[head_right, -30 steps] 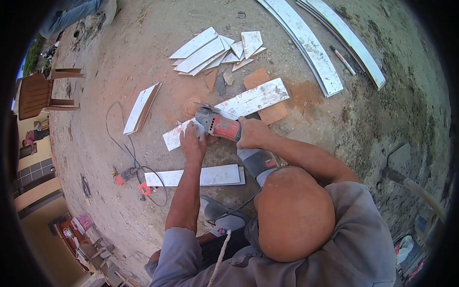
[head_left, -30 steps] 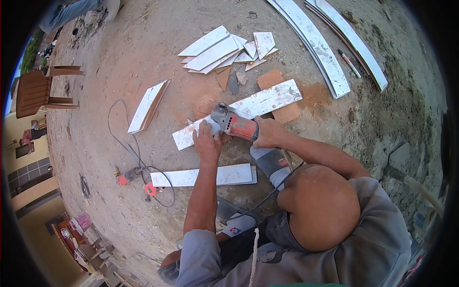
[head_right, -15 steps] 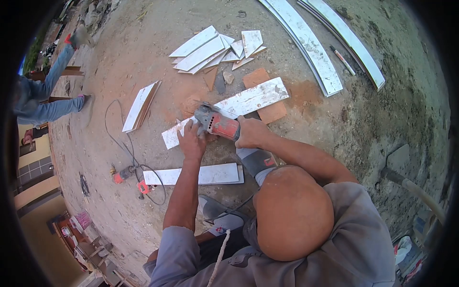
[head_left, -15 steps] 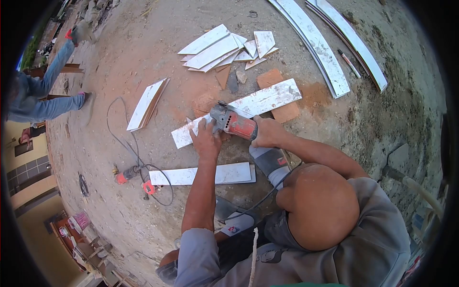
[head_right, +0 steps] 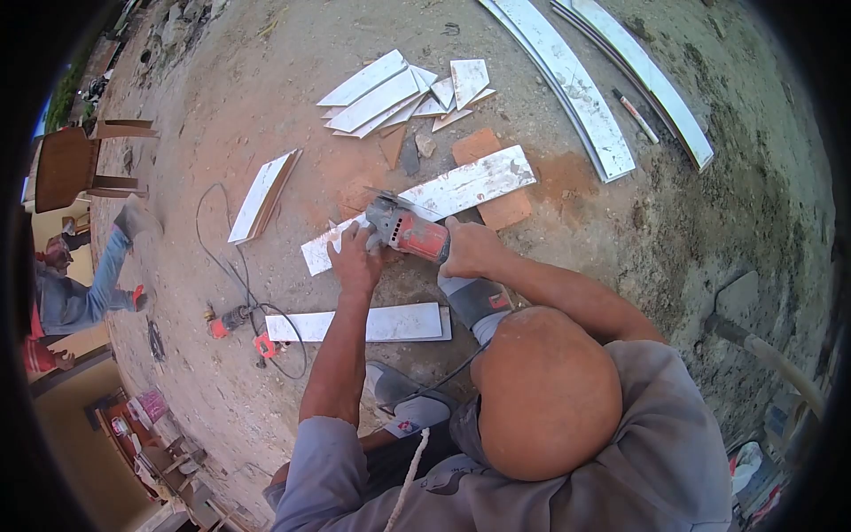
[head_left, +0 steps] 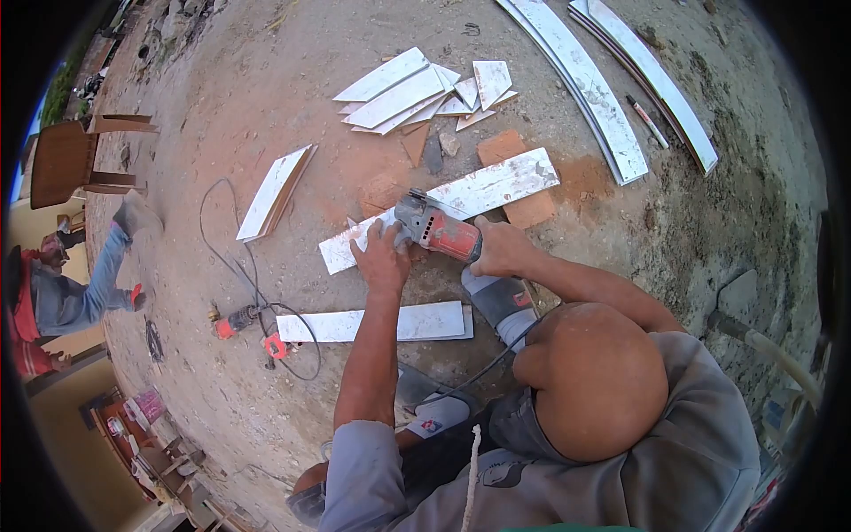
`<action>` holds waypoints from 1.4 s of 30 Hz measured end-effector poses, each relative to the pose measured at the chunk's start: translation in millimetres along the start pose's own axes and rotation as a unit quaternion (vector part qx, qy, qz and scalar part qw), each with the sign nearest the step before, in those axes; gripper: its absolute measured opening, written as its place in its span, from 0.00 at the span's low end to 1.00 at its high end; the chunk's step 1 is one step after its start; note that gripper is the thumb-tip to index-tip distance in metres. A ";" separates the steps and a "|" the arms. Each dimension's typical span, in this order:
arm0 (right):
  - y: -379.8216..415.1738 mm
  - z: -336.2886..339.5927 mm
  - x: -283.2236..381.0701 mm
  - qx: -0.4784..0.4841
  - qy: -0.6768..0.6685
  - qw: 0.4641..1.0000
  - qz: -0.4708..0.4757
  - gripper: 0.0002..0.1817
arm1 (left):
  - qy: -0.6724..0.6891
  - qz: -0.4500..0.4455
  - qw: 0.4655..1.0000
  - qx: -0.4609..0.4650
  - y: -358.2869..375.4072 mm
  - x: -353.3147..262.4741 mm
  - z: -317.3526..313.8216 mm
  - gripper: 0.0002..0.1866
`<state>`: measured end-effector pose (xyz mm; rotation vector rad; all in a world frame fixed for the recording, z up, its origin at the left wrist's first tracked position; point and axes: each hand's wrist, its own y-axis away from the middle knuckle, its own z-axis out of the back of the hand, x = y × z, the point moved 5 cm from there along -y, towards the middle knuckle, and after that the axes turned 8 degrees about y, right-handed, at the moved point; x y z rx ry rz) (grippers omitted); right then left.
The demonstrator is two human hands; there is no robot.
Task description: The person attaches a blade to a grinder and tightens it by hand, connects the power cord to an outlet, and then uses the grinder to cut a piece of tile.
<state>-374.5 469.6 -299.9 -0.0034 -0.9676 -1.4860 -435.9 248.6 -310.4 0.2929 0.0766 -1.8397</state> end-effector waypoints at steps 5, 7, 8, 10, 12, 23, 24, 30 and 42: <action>1.7 0.2 0.1 0.005 0.000 1.000 -0.005 0.38 | -0.002 -0.004 1.000 -0.012 0.8 0.6 -2.6 0.20; 1.8 1.1 0.0 0.000 -0.003 1.000 -0.006 0.38 | 0.000 -0.012 1.000 -0.013 0.0 2.2 -4.1 0.20; 1.2 1.0 0.1 -0.001 -0.004 1.000 -0.006 0.38 | -0.001 -0.012 1.000 -0.014 0.2 3.0 -5.0 0.20; -0.8 0.1 0.3 -0.002 -0.010 1.000 -0.002 0.38 | -0.011 -0.027 0.999 -0.025 0.8 1.4 -5.0 0.21; -3.4 -0.2 0.7 -0.004 -0.011 1.000 -0.002 0.38 | -0.010 -0.018 1.000 -0.012 -0.8 0.7 -3.6 0.21; 2.3 -0.3 -2.7 -0.006 -0.011 1.000 0.000 0.37 | -0.003 0.006 1.000 0.009 0.4 -0.4 1.0 0.21; 3.0 -0.8 -3.4 -0.005 -0.009 1.000 -0.001 0.36 | -0.005 0.008 1.000 0.009 0.8 0.1 0.0 0.21; 10.7 0.7 -6.9 -0.009 -0.006 1.000 0.004 0.36 | -0.001 -0.007 1.000 -0.003 0.6 1.3 -3.1 0.21; 11.1 1.8 -4.7 0.001 0.001 1.000 -0.004 0.34 | 0.017 -0.035 0.999 -0.026 2.2 1.4 -2.6 0.20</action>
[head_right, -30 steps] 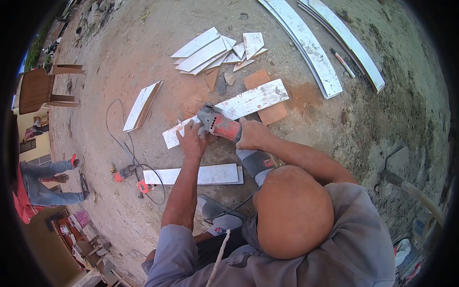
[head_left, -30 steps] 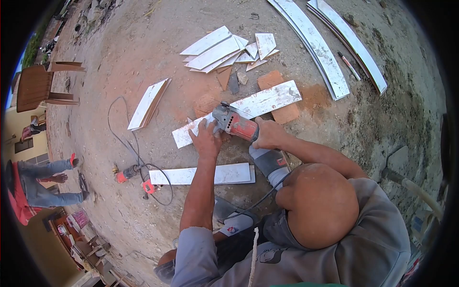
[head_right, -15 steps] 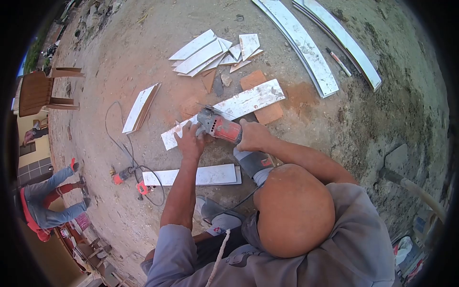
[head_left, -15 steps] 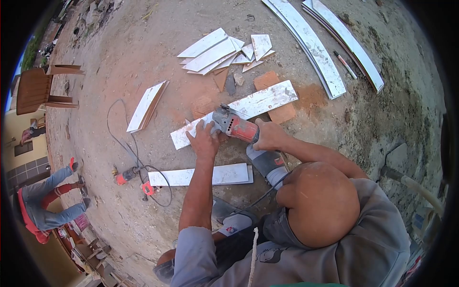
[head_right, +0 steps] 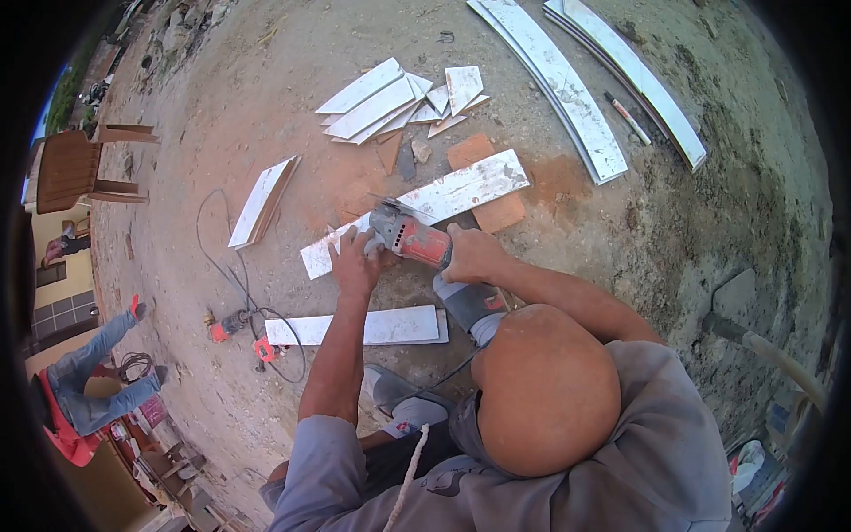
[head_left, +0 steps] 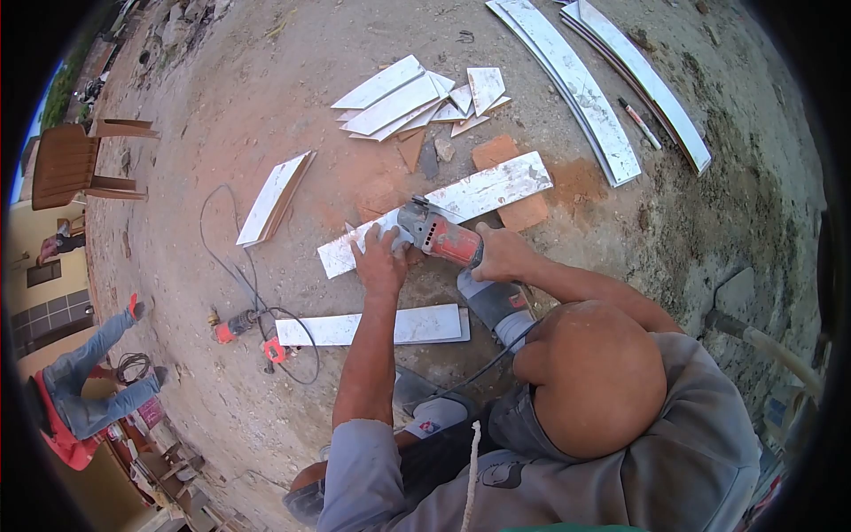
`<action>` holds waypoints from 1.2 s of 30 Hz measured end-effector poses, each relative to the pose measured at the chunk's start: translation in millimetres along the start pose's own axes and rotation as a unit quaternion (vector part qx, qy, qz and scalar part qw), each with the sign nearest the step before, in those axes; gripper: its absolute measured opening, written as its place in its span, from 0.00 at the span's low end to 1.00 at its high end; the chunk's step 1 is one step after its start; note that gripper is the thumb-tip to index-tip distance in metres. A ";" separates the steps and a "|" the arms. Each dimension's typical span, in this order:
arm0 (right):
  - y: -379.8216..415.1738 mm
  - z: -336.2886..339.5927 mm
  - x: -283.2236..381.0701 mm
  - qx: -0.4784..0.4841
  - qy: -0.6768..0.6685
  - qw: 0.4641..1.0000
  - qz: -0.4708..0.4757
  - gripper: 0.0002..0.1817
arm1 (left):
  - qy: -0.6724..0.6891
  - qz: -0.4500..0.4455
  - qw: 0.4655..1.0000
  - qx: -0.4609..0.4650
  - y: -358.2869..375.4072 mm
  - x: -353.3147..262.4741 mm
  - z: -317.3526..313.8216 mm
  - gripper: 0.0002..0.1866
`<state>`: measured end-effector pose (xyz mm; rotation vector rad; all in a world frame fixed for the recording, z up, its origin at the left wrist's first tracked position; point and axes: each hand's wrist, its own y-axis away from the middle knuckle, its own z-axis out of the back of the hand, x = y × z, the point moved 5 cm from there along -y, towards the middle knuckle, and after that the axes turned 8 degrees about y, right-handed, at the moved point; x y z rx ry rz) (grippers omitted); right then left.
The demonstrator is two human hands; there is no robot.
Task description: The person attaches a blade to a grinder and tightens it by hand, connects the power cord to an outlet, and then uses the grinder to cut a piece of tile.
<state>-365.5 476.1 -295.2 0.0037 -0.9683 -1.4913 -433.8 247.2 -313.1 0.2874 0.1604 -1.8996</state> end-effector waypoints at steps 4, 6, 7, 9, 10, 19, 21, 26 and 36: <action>-3.0 0.7 1.4 0.003 0.003 1.000 0.003 0.35 | -0.003 0.008 1.000 0.003 -0.4 0.9 -1.2 0.20; -2.8 -0.3 0.6 -0.003 0.006 1.000 0.006 0.35 | -0.003 0.010 1.000 0.002 -0.1 0.8 -0.7 0.20; -2.0 -0.4 0.0 -0.008 0.007 1.000 0.007 0.35 | -0.002 0.010 1.000 0.001 0.1 0.2 -0.9 0.20; 1.5 2.1 -0.4 -0.003 0.005 1.000 0.003 0.35 | -0.001 0.006 1.000 -0.003 0.6 0.1 -0.9 0.20; 3.4 3.5 -0.4 0.003 0.002 1.000 0.000 0.35 | -0.002 0.002 1.000 -0.007 0.9 0.1 -1.4 0.20; 8.5 4.7 -2.2 -0.003 -0.003 1.000 -0.003 0.34 | -0.005 -0.008 1.000 -0.014 0.6 0.5 -2.3 0.20; 8.5 3.9 -2.9 -0.001 -0.003 1.000 -0.005 0.34 | -0.003 -0.006 1.000 -0.016 1.2 0.3 -3.0 0.20; 2.5 2.0 -2.0 0.001 0.001 1.000 -0.003 0.35 | -0.006 0.000 1.000 -0.017 1.9 0.9 -4.0 0.21; 6.8 0.6 -7.2 -0.004 0.003 1.000 0.001 0.35 | -0.007 0.002 1.000 -0.021 2.7 0.2 -3.3 0.20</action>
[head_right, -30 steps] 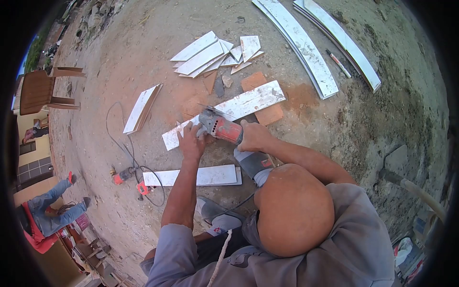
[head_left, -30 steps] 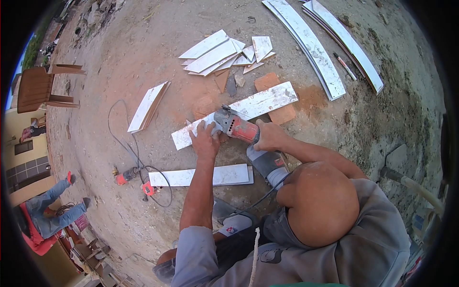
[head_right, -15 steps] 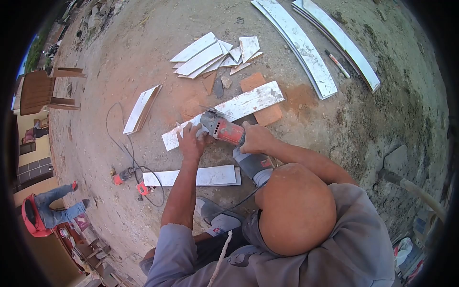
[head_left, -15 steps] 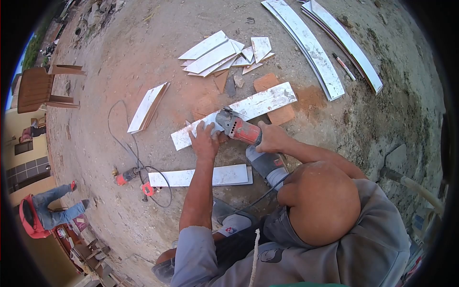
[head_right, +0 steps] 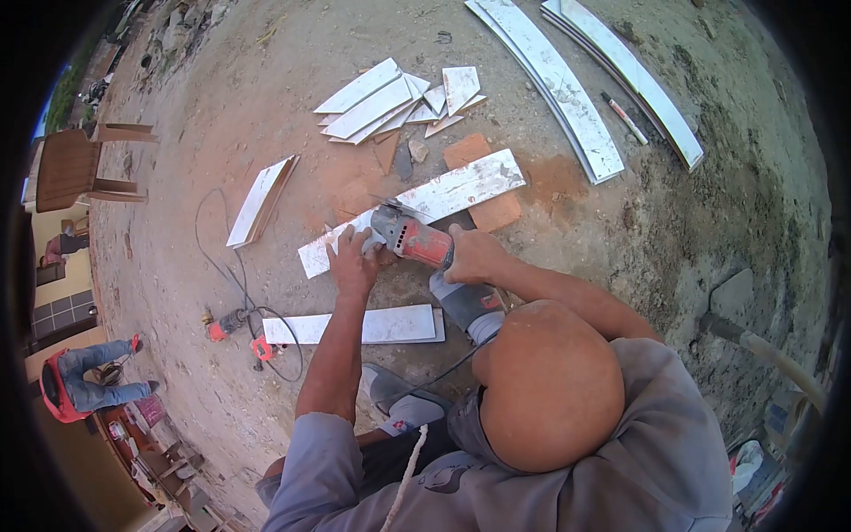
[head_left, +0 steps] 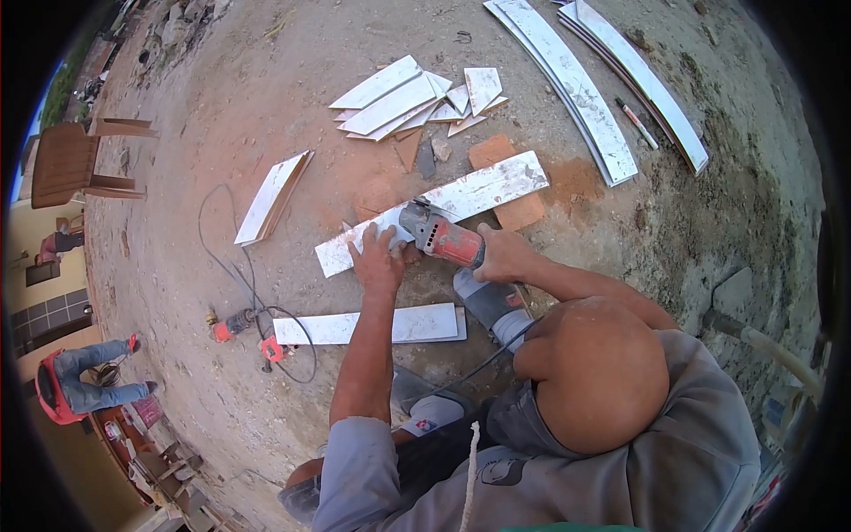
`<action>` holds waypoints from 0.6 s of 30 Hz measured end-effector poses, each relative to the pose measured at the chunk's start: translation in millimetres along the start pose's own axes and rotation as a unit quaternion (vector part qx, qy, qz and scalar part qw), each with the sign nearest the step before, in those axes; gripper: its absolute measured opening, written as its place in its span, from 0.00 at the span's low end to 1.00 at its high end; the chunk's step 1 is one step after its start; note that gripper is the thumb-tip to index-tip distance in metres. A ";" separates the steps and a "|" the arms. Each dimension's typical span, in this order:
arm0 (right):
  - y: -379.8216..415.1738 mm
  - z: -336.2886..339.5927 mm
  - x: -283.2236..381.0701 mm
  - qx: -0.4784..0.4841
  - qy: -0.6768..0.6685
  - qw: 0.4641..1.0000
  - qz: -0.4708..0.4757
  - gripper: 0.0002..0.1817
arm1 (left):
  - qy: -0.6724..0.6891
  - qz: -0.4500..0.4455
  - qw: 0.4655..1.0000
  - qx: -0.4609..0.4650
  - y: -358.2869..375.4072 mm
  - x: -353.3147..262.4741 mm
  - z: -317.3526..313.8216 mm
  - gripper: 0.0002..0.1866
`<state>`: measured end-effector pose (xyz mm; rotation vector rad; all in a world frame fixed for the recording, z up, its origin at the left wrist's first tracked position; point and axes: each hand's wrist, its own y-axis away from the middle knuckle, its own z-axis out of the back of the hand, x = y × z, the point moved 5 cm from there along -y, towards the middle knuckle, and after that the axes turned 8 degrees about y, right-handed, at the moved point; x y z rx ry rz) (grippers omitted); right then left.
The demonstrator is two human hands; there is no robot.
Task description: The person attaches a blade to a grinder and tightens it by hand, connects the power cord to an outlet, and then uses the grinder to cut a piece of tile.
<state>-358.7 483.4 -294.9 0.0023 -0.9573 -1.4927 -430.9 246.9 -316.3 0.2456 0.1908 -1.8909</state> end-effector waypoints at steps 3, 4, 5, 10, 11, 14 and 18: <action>1.1 -0.4 -1.3 -0.003 0.000 1.000 0.000 0.35 | -0.001 -0.002 1.000 0.006 -0.5 1.9 -2.4 0.21; 1.7 -0.2 -1.3 -0.003 -0.001 1.000 0.000 0.35 | -0.002 0.003 1.000 0.012 -0.9 2.5 -3.0 0.21; 1.6 -0.5 -2.1 -0.004 -0.002 1.000 0.000 0.35 | -0.002 0.002 1.000 0.012 -1.2 2.6 -2.9 0.21; 4.4 -3.2 -6.6 0.004 0.003 1.000 -0.004 0.35 | -0.017 0.002 1.000 0.007 0.0 2.4 -3.2 0.21; 5.4 -3.1 -6.5 0.005 0.003 1.000 -0.004 0.35 | -0.017 0.002 1.000 0.007 0.4 2.2 -2.6 0.21; 6.7 -2.8 -7.4 0.006 0.001 1.000 -0.010 0.35 | -0.021 0.006 1.000 0.015 0.3 0.1 -2.3 0.21; 4.2 -4.1 -6.7 0.009 0.003 1.000 -0.011 0.35 | -0.012 0.018 1.000 0.012 0.9 0.1 -2.7 0.21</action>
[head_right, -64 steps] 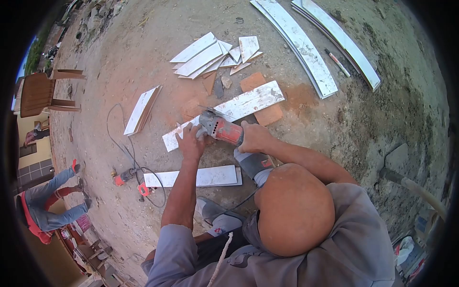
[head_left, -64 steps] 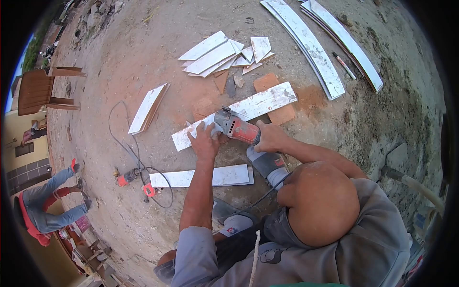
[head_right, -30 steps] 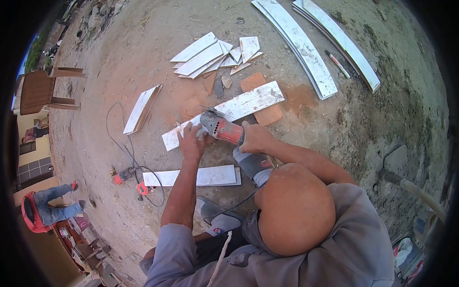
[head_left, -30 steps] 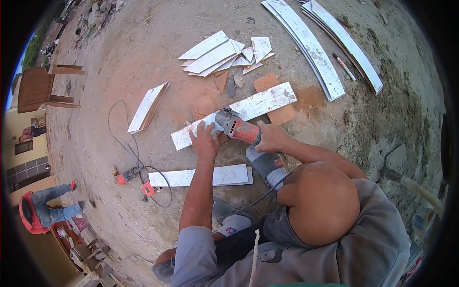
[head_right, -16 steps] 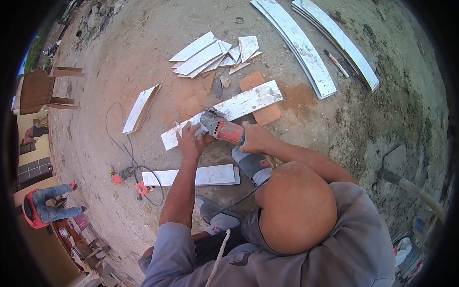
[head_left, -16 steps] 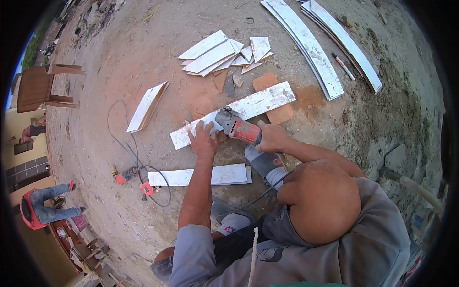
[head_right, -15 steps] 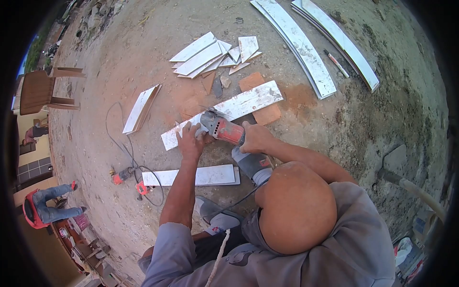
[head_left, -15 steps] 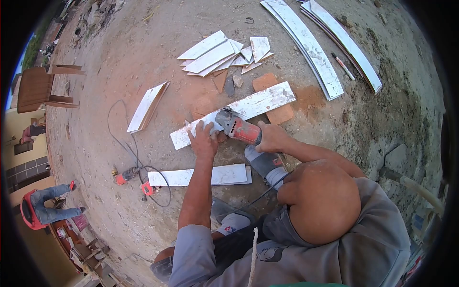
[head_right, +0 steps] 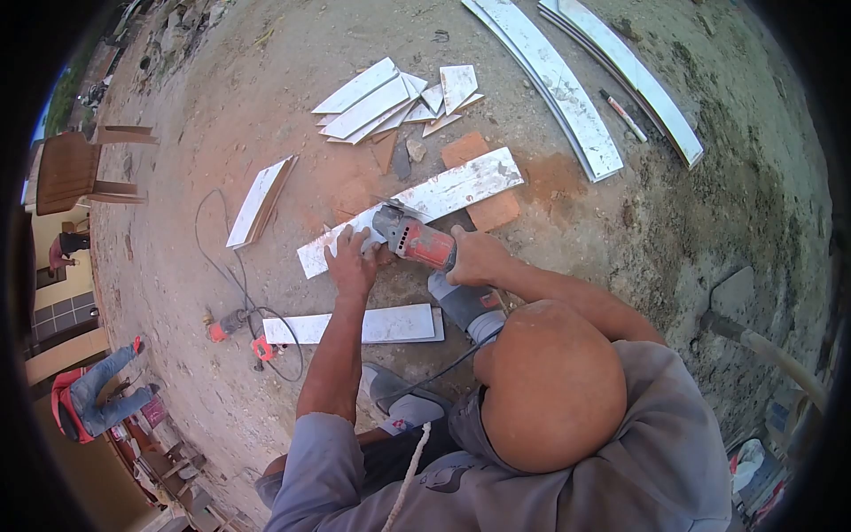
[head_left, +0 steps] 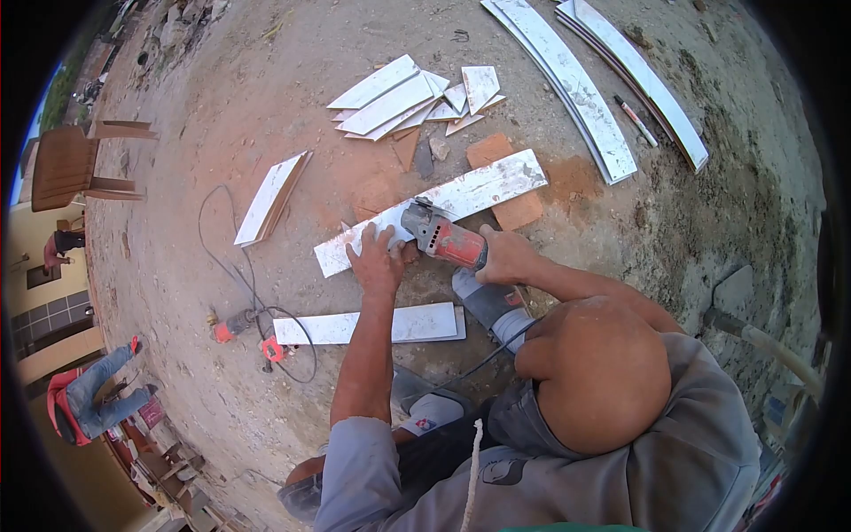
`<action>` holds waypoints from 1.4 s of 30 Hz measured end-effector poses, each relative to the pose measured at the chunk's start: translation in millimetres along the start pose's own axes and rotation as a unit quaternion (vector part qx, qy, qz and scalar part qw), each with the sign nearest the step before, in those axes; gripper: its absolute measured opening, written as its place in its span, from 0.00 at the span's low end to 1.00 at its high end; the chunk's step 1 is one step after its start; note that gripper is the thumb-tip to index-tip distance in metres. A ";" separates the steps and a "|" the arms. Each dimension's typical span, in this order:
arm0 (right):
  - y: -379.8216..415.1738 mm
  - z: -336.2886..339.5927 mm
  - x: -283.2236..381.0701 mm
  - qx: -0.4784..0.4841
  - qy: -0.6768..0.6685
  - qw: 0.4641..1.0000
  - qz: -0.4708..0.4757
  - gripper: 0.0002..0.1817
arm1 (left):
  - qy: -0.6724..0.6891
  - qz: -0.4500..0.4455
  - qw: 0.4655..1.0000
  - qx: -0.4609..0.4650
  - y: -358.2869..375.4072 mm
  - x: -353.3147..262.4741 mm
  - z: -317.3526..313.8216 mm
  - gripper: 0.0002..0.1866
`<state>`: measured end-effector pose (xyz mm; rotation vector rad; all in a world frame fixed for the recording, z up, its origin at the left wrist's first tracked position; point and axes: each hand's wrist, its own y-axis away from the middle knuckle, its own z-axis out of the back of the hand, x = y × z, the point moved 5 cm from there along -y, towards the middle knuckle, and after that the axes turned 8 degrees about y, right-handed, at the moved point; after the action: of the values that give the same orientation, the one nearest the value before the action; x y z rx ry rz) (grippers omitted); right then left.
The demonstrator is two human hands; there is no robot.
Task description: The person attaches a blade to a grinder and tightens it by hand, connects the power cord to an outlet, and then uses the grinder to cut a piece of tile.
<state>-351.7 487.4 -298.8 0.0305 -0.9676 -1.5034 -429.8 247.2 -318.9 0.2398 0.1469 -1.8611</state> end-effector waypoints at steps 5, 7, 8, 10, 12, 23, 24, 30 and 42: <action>-0.5 3.6 6.0 0.001 -0.013 1.000 0.003 0.34 | 0.005 -0.001 1.000 -0.002 1.2 0.0 -0.6 0.20; -0.5 3.4 4.7 0.004 -0.005 1.000 -0.001 0.34 | 0.006 0.013 1.000 0.003 0.0 -0.6 0.2 0.20; 0.1 2.9 3.5 0.005 -0.004 1.000 -0.001 0.34 | 0.007 0.014 1.000 0.003 -0.2 -1.0 1.1 0.20; 2.3 2.1 1.1 0.001 0.002 1.000 0.001 0.34 | 0.007 0.006 1.000 0.001 0.0 -1.7 2.7 0.20; 3.8 1.8 0.0 0.001 0.004 1.000 0.000 0.34 | 0.002 0.008 1.000 0.004 -0.3 -2.7 3.2 0.20; 2.3 3.1 4.3 0.010 0.006 1.000 -0.008 0.35 | -0.007 -0.015 1.000 -0.011 0.1 0.5 -1.3 0.20; 0.3 3.2 5.6 0.007 0.005 1.000 -0.007 0.35 | -0.005 -0.020 1.000 -0.013 -0.1 -0.2 -0.4 0.20; -3.6 -6.1 -1.5 -0.010 -0.002 1.000 0.010 0.34 | -0.007 -0.010 1.000 0.001 -0.1 -0.1 -0.5 0.20; 9.2 1.6 -4.8 -0.010 -0.014 1.000 0.007 0.32 | -0.003 -0.010 1.000 0.002 -0.6 0.7 -0.6 0.20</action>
<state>-344.1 493.5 -294.9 -0.0122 -0.9737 -1.5043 -430.5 246.8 -319.6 0.2362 0.1428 -1.8813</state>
